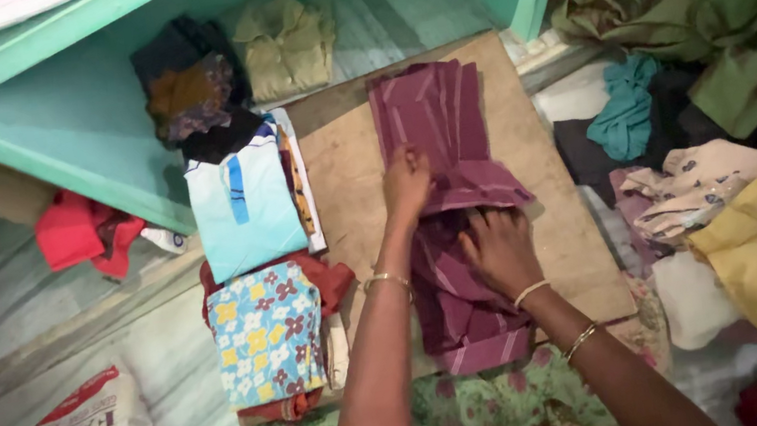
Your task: The person folds a maroon shirt and a light-blue shirt on a wooden board, smoothing each one out by hand, and then begins to fold a yellow garment.
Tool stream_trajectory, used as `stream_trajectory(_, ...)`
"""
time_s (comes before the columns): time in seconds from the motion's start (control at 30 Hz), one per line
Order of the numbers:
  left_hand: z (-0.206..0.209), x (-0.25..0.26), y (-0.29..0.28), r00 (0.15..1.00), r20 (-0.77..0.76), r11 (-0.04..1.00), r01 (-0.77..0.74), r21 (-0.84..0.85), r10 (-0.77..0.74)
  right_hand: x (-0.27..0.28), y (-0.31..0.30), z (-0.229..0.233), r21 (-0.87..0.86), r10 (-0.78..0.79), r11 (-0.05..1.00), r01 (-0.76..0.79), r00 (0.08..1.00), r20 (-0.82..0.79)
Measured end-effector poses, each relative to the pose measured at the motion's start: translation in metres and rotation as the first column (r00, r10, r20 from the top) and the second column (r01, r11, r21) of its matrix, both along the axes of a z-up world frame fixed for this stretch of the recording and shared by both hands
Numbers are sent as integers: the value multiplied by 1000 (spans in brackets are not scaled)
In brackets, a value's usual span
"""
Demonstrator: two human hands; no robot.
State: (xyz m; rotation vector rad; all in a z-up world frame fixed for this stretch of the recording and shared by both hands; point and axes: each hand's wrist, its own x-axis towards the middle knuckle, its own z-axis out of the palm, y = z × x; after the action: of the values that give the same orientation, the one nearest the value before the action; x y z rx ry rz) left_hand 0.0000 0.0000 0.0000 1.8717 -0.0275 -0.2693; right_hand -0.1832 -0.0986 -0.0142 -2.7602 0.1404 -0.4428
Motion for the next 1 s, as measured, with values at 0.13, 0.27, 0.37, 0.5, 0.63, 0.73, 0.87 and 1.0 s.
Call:
stream_trajectory(0.13,-32,31,-34,974,161,964,118,237,-159,2,-2,-1,-49,-29,998,32,998,56)
stream_trajectory(0.27,-33,41,-58,988,-77,986,139,87,-132,3,-2,3,-52,1,999,7,989,151)
stream_trajectory(0.37,-29,48,-69,963,-252,995,90,-42,-98,2,-3,6,-42,22,999,-15,983,180)
stream_trajectory(0.5,-32,63,-78,946,-283,982,119,-146,-157,4,-4,1,-49,15,999,-11,996,84)
stream_trajectory(0.63,-24,68,-89,943,-272,965,128,-228,-190,5,-5,2,-14,22,1000,-22,999,34)
stream_trajectory(0.73,-22,75,-93,968,-185,952,111,-284,-168,5,-3,9,25,20,999,-21,999,27)
stream_trajectory(0.87,-31,94,-101,996,10,956,83,-281,-84,5,-3,16,27,34,999,-34,999,-5)
stream_trajectory(1.0,-35,102,-79,994,85,997,60,43,-63,11,-3,20,68,50,997,-48,998,-30)
